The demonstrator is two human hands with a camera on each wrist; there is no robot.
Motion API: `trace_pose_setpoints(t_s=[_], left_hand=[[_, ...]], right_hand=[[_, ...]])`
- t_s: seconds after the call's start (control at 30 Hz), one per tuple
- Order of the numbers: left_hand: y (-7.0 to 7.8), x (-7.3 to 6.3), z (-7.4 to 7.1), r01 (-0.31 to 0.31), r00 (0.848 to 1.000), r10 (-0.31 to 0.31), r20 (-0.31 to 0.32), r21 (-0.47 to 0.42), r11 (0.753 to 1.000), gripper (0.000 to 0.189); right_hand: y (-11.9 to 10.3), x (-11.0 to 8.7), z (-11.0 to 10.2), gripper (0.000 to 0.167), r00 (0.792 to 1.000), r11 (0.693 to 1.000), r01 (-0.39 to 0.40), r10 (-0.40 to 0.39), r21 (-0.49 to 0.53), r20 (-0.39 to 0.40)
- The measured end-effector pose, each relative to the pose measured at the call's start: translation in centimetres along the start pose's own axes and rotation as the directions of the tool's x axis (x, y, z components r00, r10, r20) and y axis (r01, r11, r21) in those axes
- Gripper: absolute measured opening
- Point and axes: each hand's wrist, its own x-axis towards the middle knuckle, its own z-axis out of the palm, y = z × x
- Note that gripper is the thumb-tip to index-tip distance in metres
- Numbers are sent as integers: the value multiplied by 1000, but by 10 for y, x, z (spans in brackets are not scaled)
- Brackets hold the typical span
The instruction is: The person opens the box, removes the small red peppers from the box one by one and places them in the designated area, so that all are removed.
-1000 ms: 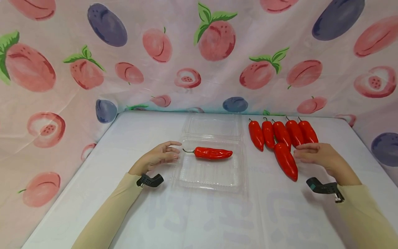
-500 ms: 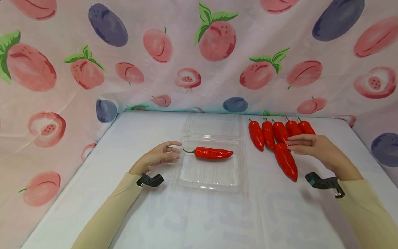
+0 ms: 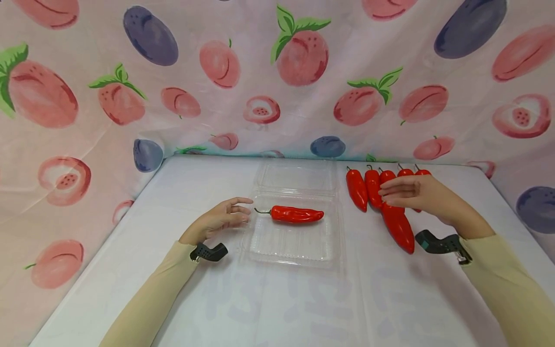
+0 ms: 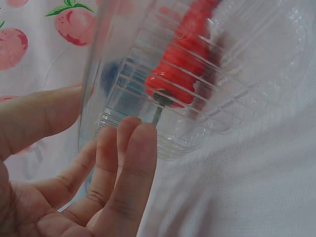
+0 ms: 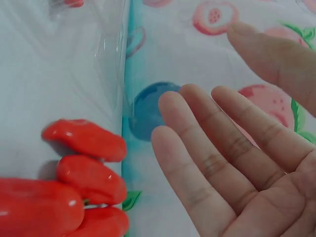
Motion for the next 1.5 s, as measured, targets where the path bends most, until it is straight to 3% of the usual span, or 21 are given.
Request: trace_pose_setpoints(t_s=[0.53, 0.77, 1.0, 1.23, 1.5], left_hand=[[1, -1, 0, -8, 1000, 8, 13, -5, 1000, 55], [2, -2, 0, -2, 1000, 2, 4, 0, 1000, 54], [1, -1, 0, -5, 1000, 5, 6, 2, 1000, 55], [2, -4, -2, -59, 997, 60, 57, -18, 998, 57], [2, -1, -1, -9, 1000, 10, 21, -5, 1000, 56]], right_hand=[[-58, 20, 8, 45, 986, 998, 63, -63, 5, 158], [-70, 32, 17, 42, 969, 989, 147, -148, 21, 200], [-82, 42, 27, 41, 957, 990, 143, -137, -5, 254], [-90, 52, 40, 39, 945, 986, 166, -160, 3, 286], [-98, 63, 53, 36, 917, 976, 216, -201, -6, 344]])
